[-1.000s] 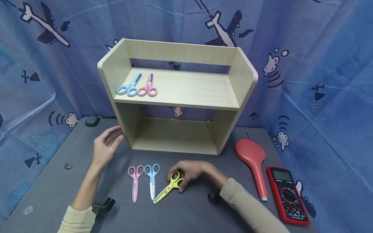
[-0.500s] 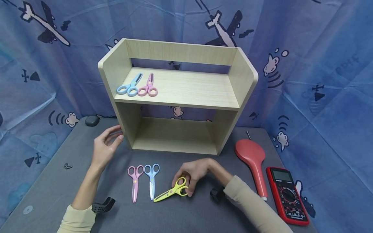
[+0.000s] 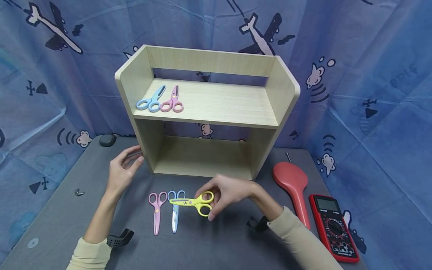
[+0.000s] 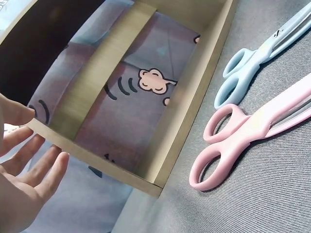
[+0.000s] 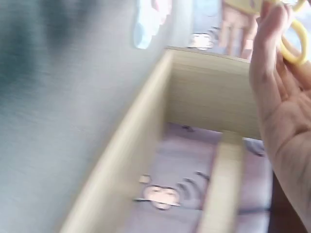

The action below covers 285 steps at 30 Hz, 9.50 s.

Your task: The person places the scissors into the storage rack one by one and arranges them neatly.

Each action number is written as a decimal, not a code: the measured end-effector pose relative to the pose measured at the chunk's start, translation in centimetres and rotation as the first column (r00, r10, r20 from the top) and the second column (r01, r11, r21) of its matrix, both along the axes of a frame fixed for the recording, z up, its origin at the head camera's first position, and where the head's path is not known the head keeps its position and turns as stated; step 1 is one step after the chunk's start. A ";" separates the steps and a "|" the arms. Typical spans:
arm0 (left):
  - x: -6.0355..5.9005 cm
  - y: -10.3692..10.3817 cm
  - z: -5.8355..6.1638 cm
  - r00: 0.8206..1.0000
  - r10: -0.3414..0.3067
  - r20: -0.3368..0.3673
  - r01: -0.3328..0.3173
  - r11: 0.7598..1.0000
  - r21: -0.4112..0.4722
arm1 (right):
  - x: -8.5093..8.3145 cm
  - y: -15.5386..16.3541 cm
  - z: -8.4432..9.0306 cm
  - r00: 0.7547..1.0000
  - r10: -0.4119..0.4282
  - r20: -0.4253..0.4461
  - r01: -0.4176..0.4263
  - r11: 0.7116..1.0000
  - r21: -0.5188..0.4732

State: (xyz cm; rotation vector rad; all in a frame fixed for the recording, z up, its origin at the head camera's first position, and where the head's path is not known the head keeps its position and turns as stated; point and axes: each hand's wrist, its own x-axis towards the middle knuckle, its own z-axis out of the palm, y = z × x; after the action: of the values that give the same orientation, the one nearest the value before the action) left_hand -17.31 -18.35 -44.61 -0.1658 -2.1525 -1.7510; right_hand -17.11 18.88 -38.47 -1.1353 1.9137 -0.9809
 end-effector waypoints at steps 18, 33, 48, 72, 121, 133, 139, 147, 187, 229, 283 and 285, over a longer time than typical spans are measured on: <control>0.0 0.0 0.0 1.000 -0.004 -0.001 0.004 1.000 -0.001 | -1.6 -0.2 14.5 0.758 -0.488 -0.433 0.366 0.868 -0.336; 0.0 -0.1 -0.2 1.000 -0.002 -0.010 0.002 1.000 0.010 | -9.2 -3.7 15.8 0.540 -0.657 -0.526 0.642 0.726 -0.248; 0.0 -0.1 -0.1 1.000 -0.002 0.001 0.002 1.000 0.012 | -9.1 -6.3 16.0 0.453 -0.590 -0.668 0.681 0.713 -0.167; 0.1 0.1 -0.1 1.000 -0.008 0.006 0.008 1.000 0.018 | -1.8 -3.8 11.2 0.619 -0.676 -0.400 0.528 0.735 -0.425; 0.0 0.0 -0.1 1.000 0.003 0.001 -0.003 1.000 0.008 | -2.2 -5.4 -8.0 0.996 0.085 0.027 -0.089 0.969 0.230; 0.0 0.0 0.0 1.000 0.006 0.018 -0.007 1.000 0.004 | -1.1 -3.8 -4.6 0.999 0.032 0.026 -0.035 0.989 0.141; 0.1 0.1 0.1 1.000 0.005 0.018 -0.005 1.000 -0.007 | -0.1 -2.5 -0.6 0.992 -0.086 -0.090 0.087 0.996 0.012; 0.2 0.1 0.3 1.000 0.001 0.014 -0.001 1.000 -0.001 | 0.8 -0.9 6.1 0.909 -0.262 -0.325 0.223 0.963 -0.153; 0.1 0.0 0.3 1.000 -0.014 0.023 0.014 1.000 0.022 | -7.9 -0.3 15.8 0.467 -0.654 -0.595 0.759 0.642 -0.110; 0.1 -0.1 0.2 1.000 -0.022 0.004 0.022 1.000 -0.005 | -0.1 -10.7 -4.1 0.932 -0.307 -0.191 0.274 0.944 -0.182; 0.1 -0.2 0.1 0.999 -0.036 0.009 0.036 0.999 -0.014 | 0.8 -4.3 2.1 0.957 -0.030 -0.290 0.037 0.999 0.019; 0.1 -0.2 0.2 0.999 -0.037 0.007 0.037 0.999 -0.015 | 1.0 -3.3 3.7 0.934 -0.103 -0.343 0.097 0.995 -0.037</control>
State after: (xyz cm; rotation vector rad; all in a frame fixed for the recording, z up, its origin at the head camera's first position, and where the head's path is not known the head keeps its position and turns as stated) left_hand -17.23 -18.53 -44.44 -0.2049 -2.1810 -1.7590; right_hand -16.10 15.57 -34.77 -1.3003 2.2630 -0.9007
